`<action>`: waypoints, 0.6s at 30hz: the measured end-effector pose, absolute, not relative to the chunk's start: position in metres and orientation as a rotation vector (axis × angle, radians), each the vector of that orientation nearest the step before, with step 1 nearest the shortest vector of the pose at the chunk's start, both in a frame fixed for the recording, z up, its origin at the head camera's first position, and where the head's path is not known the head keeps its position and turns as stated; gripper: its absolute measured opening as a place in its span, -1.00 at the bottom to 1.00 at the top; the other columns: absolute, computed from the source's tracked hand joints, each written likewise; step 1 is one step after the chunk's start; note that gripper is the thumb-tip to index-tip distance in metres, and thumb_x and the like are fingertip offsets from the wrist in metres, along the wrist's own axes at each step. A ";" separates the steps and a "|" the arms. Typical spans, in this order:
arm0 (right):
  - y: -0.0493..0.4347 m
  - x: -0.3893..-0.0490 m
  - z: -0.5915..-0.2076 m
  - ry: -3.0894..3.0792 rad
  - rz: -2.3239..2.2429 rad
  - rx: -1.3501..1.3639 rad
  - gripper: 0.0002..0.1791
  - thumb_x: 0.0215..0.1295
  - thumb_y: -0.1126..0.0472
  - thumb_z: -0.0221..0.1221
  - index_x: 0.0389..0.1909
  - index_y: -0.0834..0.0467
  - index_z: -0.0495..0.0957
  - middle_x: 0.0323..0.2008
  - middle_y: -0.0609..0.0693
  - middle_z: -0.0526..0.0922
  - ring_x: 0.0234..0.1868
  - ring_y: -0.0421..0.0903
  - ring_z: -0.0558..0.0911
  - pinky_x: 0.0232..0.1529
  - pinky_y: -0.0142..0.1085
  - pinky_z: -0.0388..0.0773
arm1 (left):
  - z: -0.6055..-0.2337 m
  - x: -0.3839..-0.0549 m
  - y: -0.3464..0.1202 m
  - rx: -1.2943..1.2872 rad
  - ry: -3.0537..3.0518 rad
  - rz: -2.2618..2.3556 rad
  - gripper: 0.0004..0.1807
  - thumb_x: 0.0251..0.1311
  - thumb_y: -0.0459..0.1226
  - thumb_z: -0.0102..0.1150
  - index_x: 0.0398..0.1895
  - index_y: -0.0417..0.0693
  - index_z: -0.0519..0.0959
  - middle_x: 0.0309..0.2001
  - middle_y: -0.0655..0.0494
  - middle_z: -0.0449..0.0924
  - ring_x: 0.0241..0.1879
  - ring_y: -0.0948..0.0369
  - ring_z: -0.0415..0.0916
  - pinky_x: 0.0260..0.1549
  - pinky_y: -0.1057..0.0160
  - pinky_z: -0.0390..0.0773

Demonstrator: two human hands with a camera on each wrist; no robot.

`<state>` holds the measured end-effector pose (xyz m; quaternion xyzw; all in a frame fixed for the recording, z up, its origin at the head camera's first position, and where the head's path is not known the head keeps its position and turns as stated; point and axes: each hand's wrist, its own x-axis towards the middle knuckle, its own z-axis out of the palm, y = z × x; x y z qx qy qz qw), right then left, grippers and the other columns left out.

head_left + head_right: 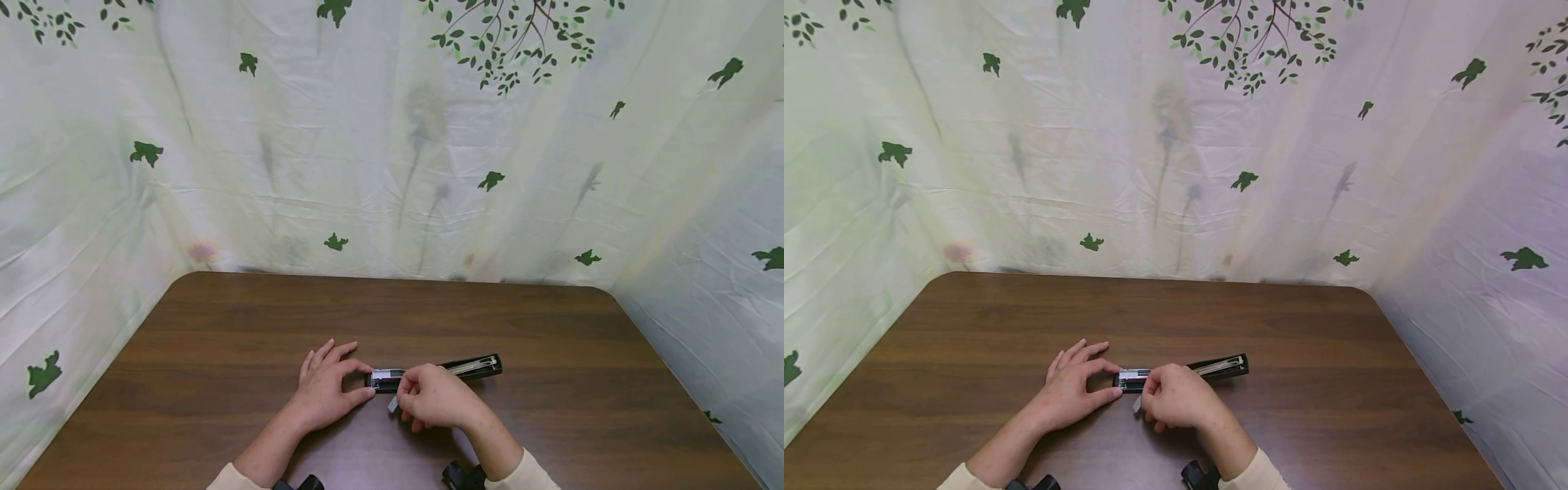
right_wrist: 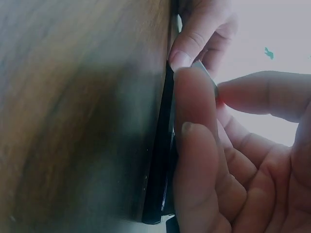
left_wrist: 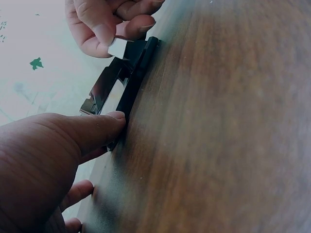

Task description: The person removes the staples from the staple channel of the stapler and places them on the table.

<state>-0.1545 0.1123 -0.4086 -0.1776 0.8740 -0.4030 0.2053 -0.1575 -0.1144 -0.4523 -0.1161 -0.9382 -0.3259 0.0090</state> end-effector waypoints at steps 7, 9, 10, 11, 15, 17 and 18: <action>0.114 -0.154 -0.410 2.394 -1.065 -0.535 -0.84 0.30 0.27 0.18 -0.49 0.05 0.59 -0.62 -0.11 0.71 -0.70 -0.20 0.62 -0.66 -0.36 0.47 | -0.452 -0.158 -0.114 -0.361 -2.930 -1.023 -0.73 0.09 -0.02 0.50 -0.12 0.34 0.73 0.43 0.03 0.44 0.57 -0.20 0.05 0.46 -0.40 -0.14; 0.114 -0.154 -0.410 2.386 -1.052 -0.537 -0.83 0.30 0.27 0.18 -0.49 0.05 0.59 -0.63 -0.11 0.71 -0.69 -0.20 0.63 -0.66 -0.36 0.47 | -0.453 -0.158 -0.114 -0.360 -2.928 -1.021 -0.73 0.09 -0.02 0.50 -0.12 0.34 0.73 0.43 0.03 0.44 0.57 -0.20 0.06 0.46 -0.40 -0.14; 0.114 -0.154 -0.410 2.382 -1.048 -0.535 -0.83 0.31 0.27 0.18 -0.49 0.05 0.59 -0.62 -0.11 0.71 -0.69 -0.20 0.63 -0.66 -0.36 0.47 | -0.453 -0.158 -0.114 -0.360 -2.928 -1.020 -0.73 0.09 -0.03 0.50 -0.12 0.33 0.73 0.43 0.03 0.44 0.57 -0.20 0.06 0.46 -0.40 -0.14; 0.114 -0.154 -0.411 2.381 -1.043 -0.532 -0.83 0.31 0.27 0.18 -0.49 0.04 0.58 -0.62 -0.12 0.71 -0.69 -0.20 0.63 -0.66 -0.36 0.47 | -0.453 -0.158 -0.114 -0.359 -2.929 -1.019 -0.73 0.09 -0.03 0.50 -0.12 0.33 0.73 0.43 0.03 0.44 0.57 -0.20 0.06 0.46 -0.40 -0.13; 0.113 -0.154 -0.411 2.377 -1.031 -0.525 -0.83 0.31 0.27 0.18 -0.49 0.04 0.58 -0.62 -0.11 0.71 -0.68 -0.20 0.64 -0.67 -0.36 0.47 | -0.452 -0.157 -0.114 -0.359 -2.930 -1.020 -0.73 0.10 -0.03 0.50 -0.12 0.33 0.73 0.43 0.03 0.44 0.57 -0.20 0.06 0.46 -0.41 -0.13; 0.113 -0.154 -0.412 2.375 -1.025 -0.524 -0.82 0.32 0.27 0.18 -0.50 0.04 0.59 -0.62 -0.11 0.71 -0.68 -0.20 0.63 -0.67 -0.37 0.46 | -0.452 -0.157 -0.114 -0.359 -2.931 -1.023 -0.74 0.10 -0.03 0.50 -0.12 0.33 0.73 0.43 0.03 0.44 0.57 -0.20 0.06 0.46 -0.41 -0.13; 0.113 -0.154 -0.412 2.375 -1.021 -0.525 -0.82 0.32 0.27 0.18 -0.50 0.05 0.59 -0.62 -0.11 0.71 -0.68 -0.20 0.63 -0.67 -0.37 0.46 | -0.452 -0.157 -0.114 -0.360 -2.930 -1.023 -0.74 0.10 -0.03 0.50 -0.12 0.33 0.73 0.43 0.02 0.44 0.57 -0.20 0.06 0.46 -0.41 -0.13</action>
